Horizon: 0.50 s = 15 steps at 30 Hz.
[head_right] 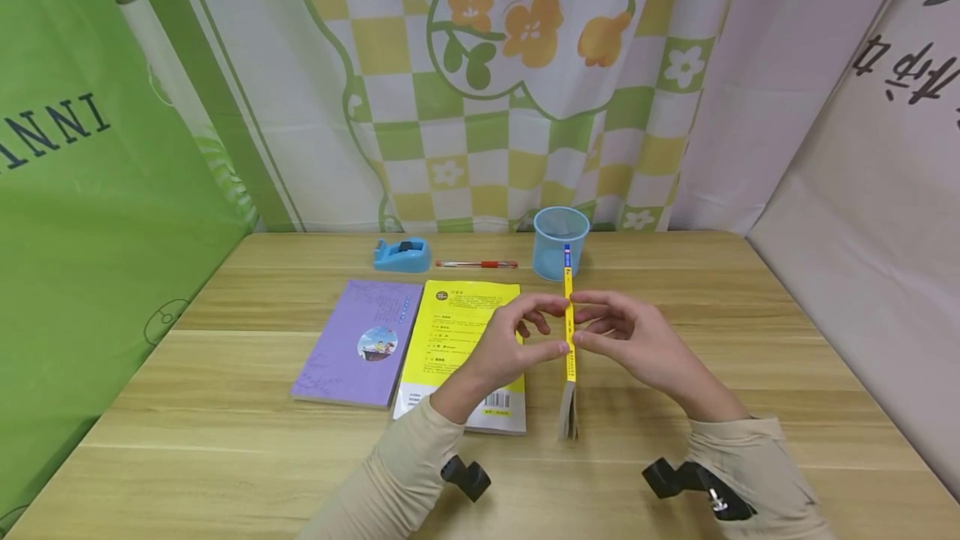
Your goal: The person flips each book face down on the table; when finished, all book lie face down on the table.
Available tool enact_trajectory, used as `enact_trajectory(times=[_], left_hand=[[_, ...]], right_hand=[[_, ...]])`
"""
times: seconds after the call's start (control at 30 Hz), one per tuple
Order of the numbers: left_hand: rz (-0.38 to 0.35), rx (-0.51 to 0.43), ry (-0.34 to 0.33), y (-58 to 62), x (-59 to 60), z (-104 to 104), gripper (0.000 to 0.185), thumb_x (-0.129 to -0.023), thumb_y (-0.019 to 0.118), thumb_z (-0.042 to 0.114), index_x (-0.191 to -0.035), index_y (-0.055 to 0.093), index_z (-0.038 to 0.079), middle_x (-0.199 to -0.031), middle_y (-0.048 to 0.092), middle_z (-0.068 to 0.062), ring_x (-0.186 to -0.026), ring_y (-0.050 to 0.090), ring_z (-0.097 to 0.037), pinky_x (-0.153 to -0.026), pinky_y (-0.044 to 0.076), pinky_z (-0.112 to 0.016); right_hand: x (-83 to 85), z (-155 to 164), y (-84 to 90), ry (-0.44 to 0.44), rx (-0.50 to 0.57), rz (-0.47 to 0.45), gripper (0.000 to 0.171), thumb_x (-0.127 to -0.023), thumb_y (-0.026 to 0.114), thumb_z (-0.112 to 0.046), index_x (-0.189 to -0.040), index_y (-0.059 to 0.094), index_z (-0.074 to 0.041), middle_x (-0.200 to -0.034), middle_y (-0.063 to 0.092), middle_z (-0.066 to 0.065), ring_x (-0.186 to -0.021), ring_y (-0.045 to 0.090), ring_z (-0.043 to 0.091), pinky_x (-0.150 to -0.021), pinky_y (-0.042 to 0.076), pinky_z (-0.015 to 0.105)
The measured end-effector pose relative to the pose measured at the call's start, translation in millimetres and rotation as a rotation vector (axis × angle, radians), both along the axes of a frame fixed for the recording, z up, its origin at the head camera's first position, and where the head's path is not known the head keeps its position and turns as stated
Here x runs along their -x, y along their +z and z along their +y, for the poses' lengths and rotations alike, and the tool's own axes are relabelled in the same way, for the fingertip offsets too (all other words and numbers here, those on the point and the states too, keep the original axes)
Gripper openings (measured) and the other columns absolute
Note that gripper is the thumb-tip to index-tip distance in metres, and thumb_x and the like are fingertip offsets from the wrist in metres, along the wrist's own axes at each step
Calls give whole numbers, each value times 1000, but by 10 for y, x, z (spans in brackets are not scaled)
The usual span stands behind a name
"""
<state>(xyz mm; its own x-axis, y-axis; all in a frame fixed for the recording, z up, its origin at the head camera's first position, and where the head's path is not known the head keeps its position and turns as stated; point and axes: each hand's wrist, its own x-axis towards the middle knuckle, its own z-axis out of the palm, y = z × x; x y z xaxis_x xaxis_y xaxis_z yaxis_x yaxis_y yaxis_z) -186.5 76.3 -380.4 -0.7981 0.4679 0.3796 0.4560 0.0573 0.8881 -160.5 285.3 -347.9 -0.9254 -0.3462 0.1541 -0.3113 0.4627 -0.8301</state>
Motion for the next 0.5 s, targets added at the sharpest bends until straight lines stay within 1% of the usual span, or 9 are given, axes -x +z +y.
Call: enact_trajectory(times=[0.3, 0.5], left_hand=[[-6, -9, -3, -7, -1, -3, 47, -84, 77, 3, -128, 61, -4, -123, 64, -21, -110, 59, -38, -89, 50, -24], [-41, 6, -2, -21, 13, -16, 48, -85, 77, 7, -129, 61, 0, -123, 66, -19, -102, 60, -34, -86, 50, -29]], right_hand=[[-6, 3, 11, 4, -15, -18, 49, -100, 64, -15, -144, 50, -1, -127, 63, 22, -101, 64, 5, -81, 56, 23], [0, 24, 9, 10, -29, -38, 51, -101, 63, -16, -148, 46, -3, -122, 65, 23, -98, 66, 5, -77, 56, 27]])
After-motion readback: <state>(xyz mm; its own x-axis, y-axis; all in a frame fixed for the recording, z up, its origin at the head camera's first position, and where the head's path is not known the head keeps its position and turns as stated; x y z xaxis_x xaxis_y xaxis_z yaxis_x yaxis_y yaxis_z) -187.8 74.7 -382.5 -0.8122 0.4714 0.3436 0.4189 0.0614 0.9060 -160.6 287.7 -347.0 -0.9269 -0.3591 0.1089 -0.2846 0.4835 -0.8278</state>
